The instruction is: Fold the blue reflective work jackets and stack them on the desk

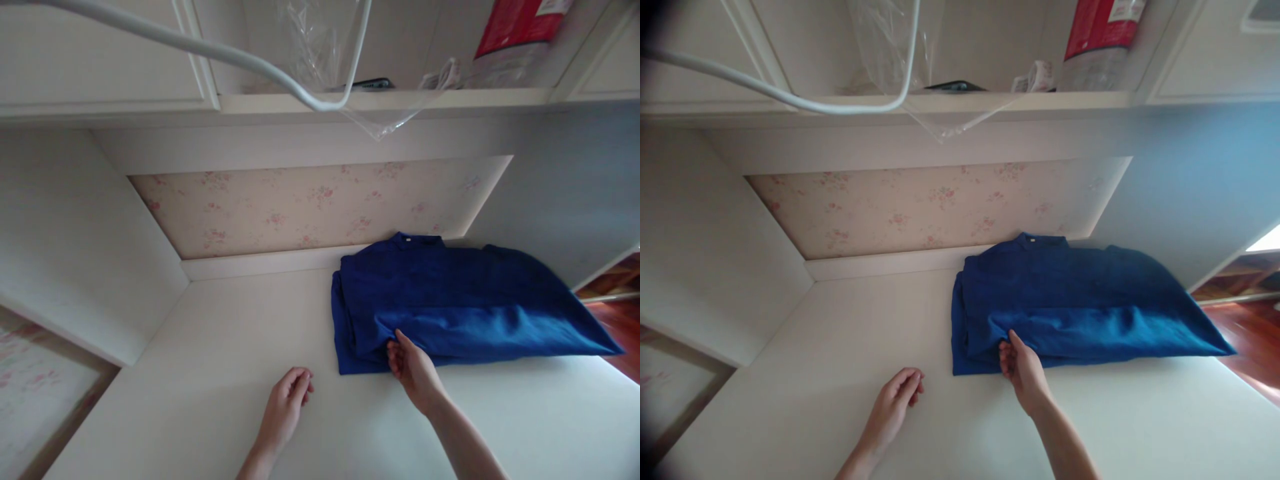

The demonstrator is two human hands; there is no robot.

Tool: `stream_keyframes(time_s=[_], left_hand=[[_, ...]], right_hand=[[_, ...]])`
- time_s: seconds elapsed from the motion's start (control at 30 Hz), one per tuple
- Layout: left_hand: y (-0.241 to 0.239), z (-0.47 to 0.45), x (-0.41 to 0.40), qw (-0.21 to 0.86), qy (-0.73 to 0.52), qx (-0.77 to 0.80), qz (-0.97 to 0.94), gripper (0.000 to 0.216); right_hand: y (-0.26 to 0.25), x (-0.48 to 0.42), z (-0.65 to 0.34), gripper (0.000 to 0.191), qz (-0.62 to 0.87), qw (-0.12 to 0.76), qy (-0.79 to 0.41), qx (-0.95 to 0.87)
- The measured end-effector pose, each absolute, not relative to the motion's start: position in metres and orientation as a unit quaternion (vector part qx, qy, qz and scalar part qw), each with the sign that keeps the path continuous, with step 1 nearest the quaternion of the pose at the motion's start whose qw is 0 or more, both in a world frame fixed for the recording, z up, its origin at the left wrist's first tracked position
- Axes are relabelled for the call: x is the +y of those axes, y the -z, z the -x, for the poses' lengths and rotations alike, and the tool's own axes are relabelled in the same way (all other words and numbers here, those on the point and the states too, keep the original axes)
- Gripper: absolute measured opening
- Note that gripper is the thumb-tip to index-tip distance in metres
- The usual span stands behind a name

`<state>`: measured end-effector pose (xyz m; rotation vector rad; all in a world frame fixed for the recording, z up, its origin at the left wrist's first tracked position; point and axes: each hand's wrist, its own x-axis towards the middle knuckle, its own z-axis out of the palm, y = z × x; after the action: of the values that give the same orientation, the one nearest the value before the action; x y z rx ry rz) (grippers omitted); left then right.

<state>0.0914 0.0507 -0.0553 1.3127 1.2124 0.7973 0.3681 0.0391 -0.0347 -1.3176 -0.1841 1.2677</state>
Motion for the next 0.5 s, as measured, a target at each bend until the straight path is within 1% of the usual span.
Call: stream_keyframes(time_s=[0.07,0.27,0.4,0.5], left_hand=[[0.056,-0.091,0.05,0.561,-0.339,0.511,-0.556,0.044],[0.054,-0.091,0.051,0.566,-0.344,0.508,-0.551,0.043],[0.054,-0.096,0.052,0.568,-0.357,0.511,-0.537,0.044],[0.056,-0.1,0.054,0.574,-0.37,0.518,-0.514,0.048]], right_hand=[[0.037,0.038,-0.364,0.036,0.58,0.614,-0.527,-0.092],[0.038,0.024,-0.355,0.044,0.603,0.607,-0.492,-0.159],[0.032,0.014,-0.346,0.052,0.649,0.559,-0.454,-0.246],[0.024,-0.001,-0.332,0.059,0.662,0.506,-0.46,-0.307]])
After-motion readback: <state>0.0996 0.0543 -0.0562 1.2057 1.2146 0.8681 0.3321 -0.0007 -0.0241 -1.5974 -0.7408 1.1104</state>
